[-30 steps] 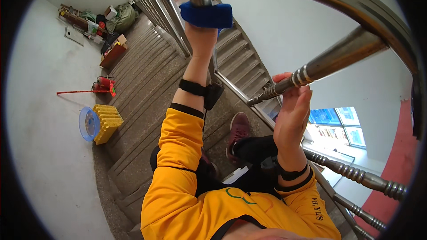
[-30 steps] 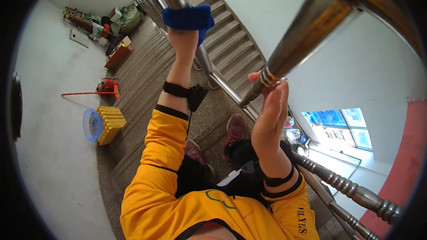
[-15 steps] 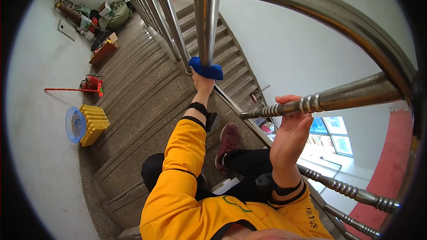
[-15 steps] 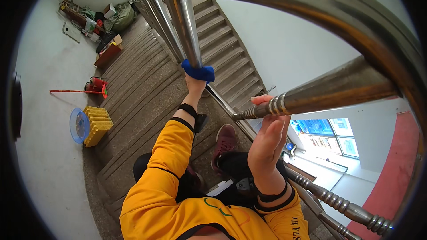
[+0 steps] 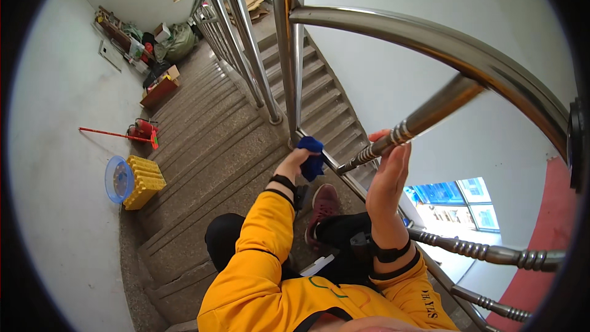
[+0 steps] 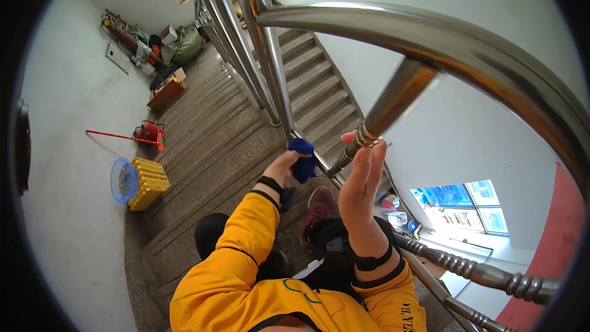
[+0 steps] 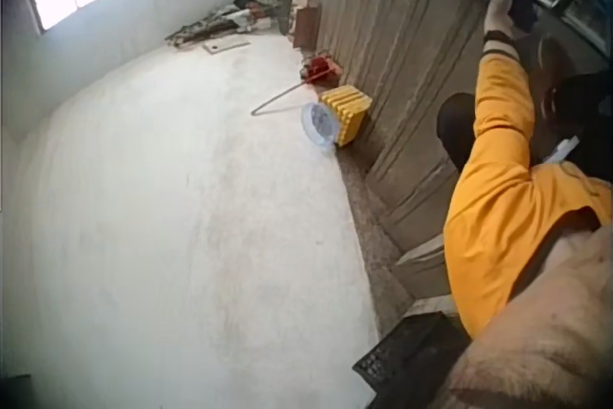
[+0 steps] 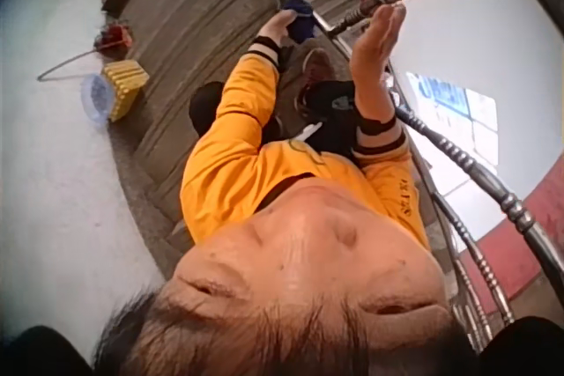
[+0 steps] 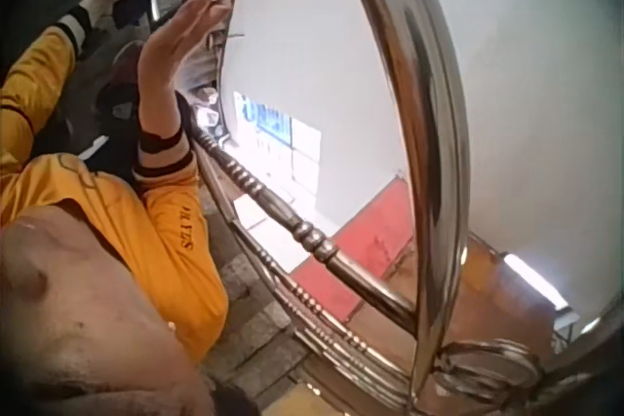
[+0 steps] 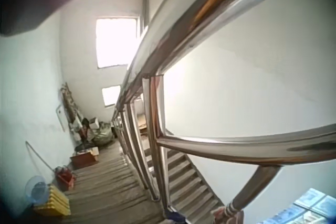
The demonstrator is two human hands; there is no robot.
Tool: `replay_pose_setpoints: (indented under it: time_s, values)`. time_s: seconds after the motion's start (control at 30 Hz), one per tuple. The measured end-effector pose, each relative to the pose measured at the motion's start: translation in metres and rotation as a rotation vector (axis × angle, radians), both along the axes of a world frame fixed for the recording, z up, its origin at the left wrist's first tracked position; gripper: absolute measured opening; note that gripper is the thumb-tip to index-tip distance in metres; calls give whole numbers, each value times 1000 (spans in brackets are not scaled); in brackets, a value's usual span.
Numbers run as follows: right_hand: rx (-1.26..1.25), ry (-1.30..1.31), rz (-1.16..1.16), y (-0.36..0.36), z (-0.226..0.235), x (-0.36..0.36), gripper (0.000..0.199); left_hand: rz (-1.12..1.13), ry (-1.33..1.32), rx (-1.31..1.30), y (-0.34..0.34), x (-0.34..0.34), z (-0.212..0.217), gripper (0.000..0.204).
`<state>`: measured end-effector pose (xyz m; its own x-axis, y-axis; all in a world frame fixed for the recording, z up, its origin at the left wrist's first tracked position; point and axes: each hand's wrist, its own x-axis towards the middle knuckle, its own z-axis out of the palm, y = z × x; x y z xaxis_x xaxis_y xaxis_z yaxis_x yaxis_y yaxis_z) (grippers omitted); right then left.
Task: Wiping and cleaning the metal railing on a staircase.
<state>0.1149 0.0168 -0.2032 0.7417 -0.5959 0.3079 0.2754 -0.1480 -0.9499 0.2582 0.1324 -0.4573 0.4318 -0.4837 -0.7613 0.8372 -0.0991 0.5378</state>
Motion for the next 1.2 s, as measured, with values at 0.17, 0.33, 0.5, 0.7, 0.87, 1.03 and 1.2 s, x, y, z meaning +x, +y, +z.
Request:
replay_pose_setpoints:
  time_s: [0.17, 0.33, 0.5, 0.7, 0.87, 1.03, 1.2]
  values:
    - [-59, 82, -66, 4, 11, -1, 40, -57, -260, -78, 8, -32, 47, 13]
    - [64, -78, -35, -4, -1, 1, 34, 379, -623, -411, 2, -24, 157, 13]
    - [92, -16, -34, -1, -3, 1, 39, 690, -1437, -473, -13, -28, 297, 29]
    - [60, -139, -47, -4, -11, 5, 24, 206, -2503, -30, -48, -51, 406, 46]
    - [8, -139, -77, 3, -29, 18, 24, 153, -2685, -283, -91, -105, 457, 45]
    - [-391, -336, -205, -29, -121, 65, 36, 199, -2690, -124, -130, -195, 504, 74]
    - [-159, -268, -179, -35, -131, 65, 36, 141, -2653, -116, -123, -174, 492, 66]
